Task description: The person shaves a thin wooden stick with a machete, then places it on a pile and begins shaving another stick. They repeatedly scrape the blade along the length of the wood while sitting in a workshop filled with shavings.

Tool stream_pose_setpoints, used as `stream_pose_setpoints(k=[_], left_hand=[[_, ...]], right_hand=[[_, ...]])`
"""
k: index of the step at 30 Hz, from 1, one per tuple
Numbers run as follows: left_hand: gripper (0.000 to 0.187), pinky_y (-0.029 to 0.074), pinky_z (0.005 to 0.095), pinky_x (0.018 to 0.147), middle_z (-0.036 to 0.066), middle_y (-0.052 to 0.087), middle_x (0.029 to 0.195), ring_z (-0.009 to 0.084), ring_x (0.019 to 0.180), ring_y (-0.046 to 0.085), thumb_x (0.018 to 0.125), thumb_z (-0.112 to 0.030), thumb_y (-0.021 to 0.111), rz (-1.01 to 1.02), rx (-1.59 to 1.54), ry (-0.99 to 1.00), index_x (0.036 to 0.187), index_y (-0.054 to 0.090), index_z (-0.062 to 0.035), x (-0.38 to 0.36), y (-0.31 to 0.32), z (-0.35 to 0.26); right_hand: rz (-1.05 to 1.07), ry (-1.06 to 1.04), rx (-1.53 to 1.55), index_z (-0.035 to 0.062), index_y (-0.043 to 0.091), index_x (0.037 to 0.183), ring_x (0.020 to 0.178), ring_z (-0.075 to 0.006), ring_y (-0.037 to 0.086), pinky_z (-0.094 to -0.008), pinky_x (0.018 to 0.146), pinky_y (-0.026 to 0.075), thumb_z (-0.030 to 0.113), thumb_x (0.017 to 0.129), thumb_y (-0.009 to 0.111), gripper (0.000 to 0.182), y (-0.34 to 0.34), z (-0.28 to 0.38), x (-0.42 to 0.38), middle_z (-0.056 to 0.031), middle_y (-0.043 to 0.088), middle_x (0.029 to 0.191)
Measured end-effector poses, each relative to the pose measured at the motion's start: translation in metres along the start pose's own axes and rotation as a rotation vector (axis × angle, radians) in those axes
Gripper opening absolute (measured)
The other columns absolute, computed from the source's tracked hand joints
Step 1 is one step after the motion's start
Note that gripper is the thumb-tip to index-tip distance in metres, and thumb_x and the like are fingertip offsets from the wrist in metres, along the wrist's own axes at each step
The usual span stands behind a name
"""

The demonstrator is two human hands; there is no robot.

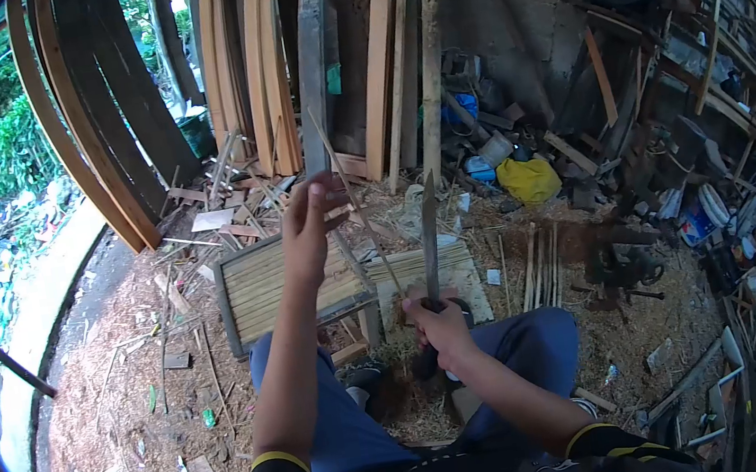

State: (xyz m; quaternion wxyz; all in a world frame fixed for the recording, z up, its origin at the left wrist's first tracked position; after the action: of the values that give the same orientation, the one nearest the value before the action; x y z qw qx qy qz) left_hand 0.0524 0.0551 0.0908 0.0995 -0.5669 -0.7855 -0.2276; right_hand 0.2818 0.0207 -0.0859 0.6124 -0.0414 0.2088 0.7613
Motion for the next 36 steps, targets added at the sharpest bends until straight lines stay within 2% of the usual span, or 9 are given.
stream_pose_setpoints(k=[2,10,11,14,19,23,28,29,36], left_hand=[[0.052,0.057,0.0377,0.092,0.014,0.065,0.130,0.0223,0.110,0.067,0.108,-0.040,0.052,-0.019,0.079,0.063,0.142,0.055,-0.0007,0.002,-0.001,-0.030],[0.032,0.062,0.0324,0.084,0.007,0.067,0.108,0.0164,0.098,0.070,0.101,-0.016,0.067,-0.106,0.311,0.129,0.128,0.062,0.0024,-0.005,0.002,-0.093],[0.030,0.062,0.0301,0.075,0.009,0.070,0.102,0.0153,0.090,0.071,0.098,-0.012,0.071,-0.133,0.298,0.174,0.121,0.064,0.0047,-0.007,0.001,-0.098],[0.025,0.062,0.0294,0.076,0.008,0.069,0.100,0.0163,0.088,0.071,0.095,-0.008,0.073,-0.147,0.350,0.220,0.114,0.066,0.0065,-0.026,0.006,-0.122],[0.021,0.062,0.0285,0.076,0.008,0.070,0.100,0.0175,0.089,0.073,0.096,-0.006,0.071,-0.227,0.362,0.328,0.114,0.065,0.0039,-0.048,0.013,-0.153],[0.020,0.060,0.0264,0.074,0.008,0.071,0.098,0.0150,0.087,0.072,0.096,-0.007,0.071,-0.224,0.417,0.404,0.113,0.066,0.0022,-0.046,0.017,-0.140],[0.016,0.056,0.0255,0.070,0.006,0.072,0.095,0.0110,0.083,0.072,0.094,-0.006,0.072,-0.258,0.669,0.550,0.109,0.069,-0.0011,-0.047,0.011,-0.102],[0.014,0.056,0.0260,0.068,0.006,0.072,0.095,0.0112,0.081,0.072,0.093,-0.005,0.072,-0.242,0.530,0.470,0.107,0.070,-0.0015,-0.043,0.005,-0.086],[0.012,0.056,0.0251,0.065,0.005,0.069,0.094,0.0114,0.081,0.073,0.093,-0.006,0.073,-0.210,0.600,0.421,0.103,0.070,-0.0008,-0.017,-0.011,-0.024]], right_hand=[[0.019,0.007,0.014,0.0076,0.060,0.082,0.046,-0.0097,0.046,-0.0299,0.044,0.037,0.027,0.092,0.080,0.029,-0.002,-0.004,-0.002,0.0020,0.051,0.062],[0.166,0.002,-0.037,0.0091,0.059,0.082,0.044,-0.0091,0.045,-0.0285,0.042,0.037,0.026,0.093,0.079,0.027,0.009,-0.020,0.000,0.0031,0.049,0.058],[0.196,0.018,-0.025,0.0087,0.061,0.082,0.043,-0.0087,0.045,-0.0282,0.041,0.036,0.026,0.092,0.079,0.027,0.011,-0.023,-0.002,0.0031,0.050,0.058],[0.244,0.001,-0.069,0.0087,0.060,0.083,0.043,-0.0085,0.046,-0.0279,0.041,0.036,0.027,0.093,0.078,0.028,0.013,-0.021,-0.009,0.0029,0.050,0.057],[0.144,0.011,-0.001,0.0095,0.058,0.086,0.041,-0.0100,0.045,-0.0302,0.038,0.037,0.027,0.093,0.077,0.027,-0.012,-0.019,-0.009,0.0016,0.048,0.056],[0.085,-0.074,0.081,0.0070,0.057,0.087,0.041,-0.0130,0.047,-0.0327,0.038,0.039,0.022,0.094,0.075,0.024,-0.030,-0.002,-0.001,-0.0005,0.049,0.057],[-0.001,0.038,0.096,0.0065,0.059,0.090,0.043,-0.0134,0.048,-0.0338,0.041,0.041,0.023,0.093,0.074,0.022,-0.051,-0.013,0.005,-0.0008,0.051,0.059],[-0.010,0.052,0.081,0.0067,0.060,0.091,0.043,-0.0135,0.048,-0.0339,0.041,0.041,0.023,0.093,0.074,0.022,-0.055,-0.018,0.008,-0.0006,0.051,0.059],[-0.080,0.054,0.035,0.0076,0.063,0.095,0.043,-0.0126,0.047,-0.0328,0.042,0.040,0.025,0.093,0.075,0.022,-0.057,-0.025,0.021,0.0008,0.049,0.061]])
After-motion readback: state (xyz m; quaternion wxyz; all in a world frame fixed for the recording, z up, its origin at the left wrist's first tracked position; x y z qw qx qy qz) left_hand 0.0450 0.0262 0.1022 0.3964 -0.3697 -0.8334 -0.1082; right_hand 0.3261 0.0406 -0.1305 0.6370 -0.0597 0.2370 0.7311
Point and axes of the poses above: each hand's wrist, its own x-axis towards the middle knuckle, its own y-axis out of the palm, z = x × y, the point moved 9 cm from there along x, towards the middle knuckle
